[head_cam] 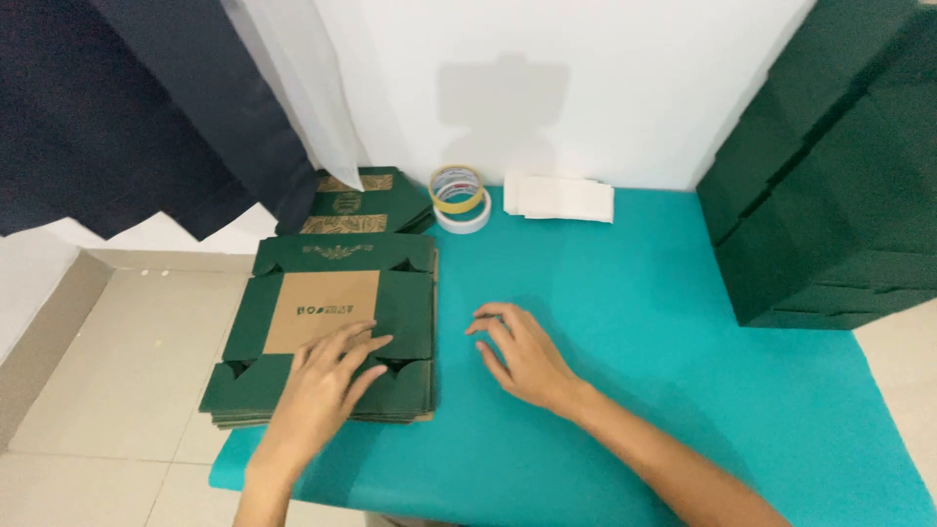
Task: Folding and assembling cardboard boxes from flat templates and inserting paper slips
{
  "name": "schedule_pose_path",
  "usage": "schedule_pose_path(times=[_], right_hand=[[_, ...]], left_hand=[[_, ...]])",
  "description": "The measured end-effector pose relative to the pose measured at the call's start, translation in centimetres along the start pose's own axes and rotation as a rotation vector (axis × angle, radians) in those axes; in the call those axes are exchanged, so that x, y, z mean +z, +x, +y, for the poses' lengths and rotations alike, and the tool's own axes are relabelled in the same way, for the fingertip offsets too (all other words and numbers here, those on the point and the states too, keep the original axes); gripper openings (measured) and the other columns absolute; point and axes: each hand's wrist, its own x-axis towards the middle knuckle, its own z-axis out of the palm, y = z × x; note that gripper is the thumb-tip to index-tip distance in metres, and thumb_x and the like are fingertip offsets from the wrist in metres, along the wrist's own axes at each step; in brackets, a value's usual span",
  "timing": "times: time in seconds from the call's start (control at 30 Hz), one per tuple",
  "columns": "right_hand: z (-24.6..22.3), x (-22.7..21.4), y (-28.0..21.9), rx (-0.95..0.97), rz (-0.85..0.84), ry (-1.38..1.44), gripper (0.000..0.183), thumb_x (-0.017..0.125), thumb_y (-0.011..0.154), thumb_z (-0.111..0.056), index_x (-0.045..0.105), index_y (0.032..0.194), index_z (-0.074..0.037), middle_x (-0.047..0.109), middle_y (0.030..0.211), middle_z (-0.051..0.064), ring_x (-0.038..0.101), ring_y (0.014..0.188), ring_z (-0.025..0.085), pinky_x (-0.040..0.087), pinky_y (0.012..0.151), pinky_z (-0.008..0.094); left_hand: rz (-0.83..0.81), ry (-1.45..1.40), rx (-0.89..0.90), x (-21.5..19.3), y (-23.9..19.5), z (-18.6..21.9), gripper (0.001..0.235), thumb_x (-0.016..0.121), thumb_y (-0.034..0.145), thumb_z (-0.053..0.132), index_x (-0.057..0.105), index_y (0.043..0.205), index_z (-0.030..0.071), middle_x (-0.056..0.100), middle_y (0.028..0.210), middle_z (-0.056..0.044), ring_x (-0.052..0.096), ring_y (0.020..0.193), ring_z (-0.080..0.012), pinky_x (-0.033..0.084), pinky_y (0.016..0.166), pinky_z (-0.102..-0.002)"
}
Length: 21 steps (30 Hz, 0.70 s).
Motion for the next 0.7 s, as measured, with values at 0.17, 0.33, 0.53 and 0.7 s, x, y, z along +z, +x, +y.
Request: schedule_pose_path(times=[0.17,0.33,0.53,0.7], right_hand=[[-1.8,4.3,0.8,0.012,-0.204,0.058,0.025,0.052,0.101,-0.018,0.056,0.122,-0.006,0.051,0.125,0.017,0.058,0.11,0.036,0.05,0.089,0.049],[-3.4,6.0,1.2,0.0,-0.238,0.043,0.025,0.051,0.101,-0.02,0.057,0.122,-0.008,0.051,0.126,0.016,0.056,0.112,0.034,0.048,0.092,0.048],[-3.7,7.3,1.2,0.009,-0.195,0.068,0.032,0.041,0.105,-0.028,0.058,0.12,-0.006,0.053,0.121,0.014,0.048,0.115,0.034,0.048,0.092,0.048],[-3.9,7.4,1.4,-0.009,-0.185,0.019,0.036,0.048,0.102,-0.036,0.056,0.125,-0.009,0.051,0.124,0.012,0.046,0.118,0.033,0.05,0.093,0.048]], left_hand=[[-0.258,-0.123,-0.121,-1.5,-3.2,-2.1,0.056,0.068,0.087,0.041,0.051,0.139,0.031,0.038,0.15,-0.001,0.035,0.137,-0.0284,0.035,0.102,-0.055],[-0.372,-0.163,-0.067,0.2,-3.7,-2.5,0.089,0.085,0.078,0.029,0.035,0.151,0.038,0.013,0.162,-0.008,0.015,0.148,-0.0343,0.031,0.107,-0.058],[-0.241,-0.104,0.066,1.3,-2.9,-4.1,0.076,0.084,0.077,0.026,0.048,0.145,0.026,0.027,0.154,-0.014,0.028,0.141,-0.0365,0.035,0.102,-0.055],[-0.205,-0.085,0.141,2.0,-2.3,-5.4,0.075,0.08,0.081,0.047,0.048,0.145,0.024,0.034,0.147,-0.014,0.031,0.137,-0.036,0.032,0.101,-0.059]])
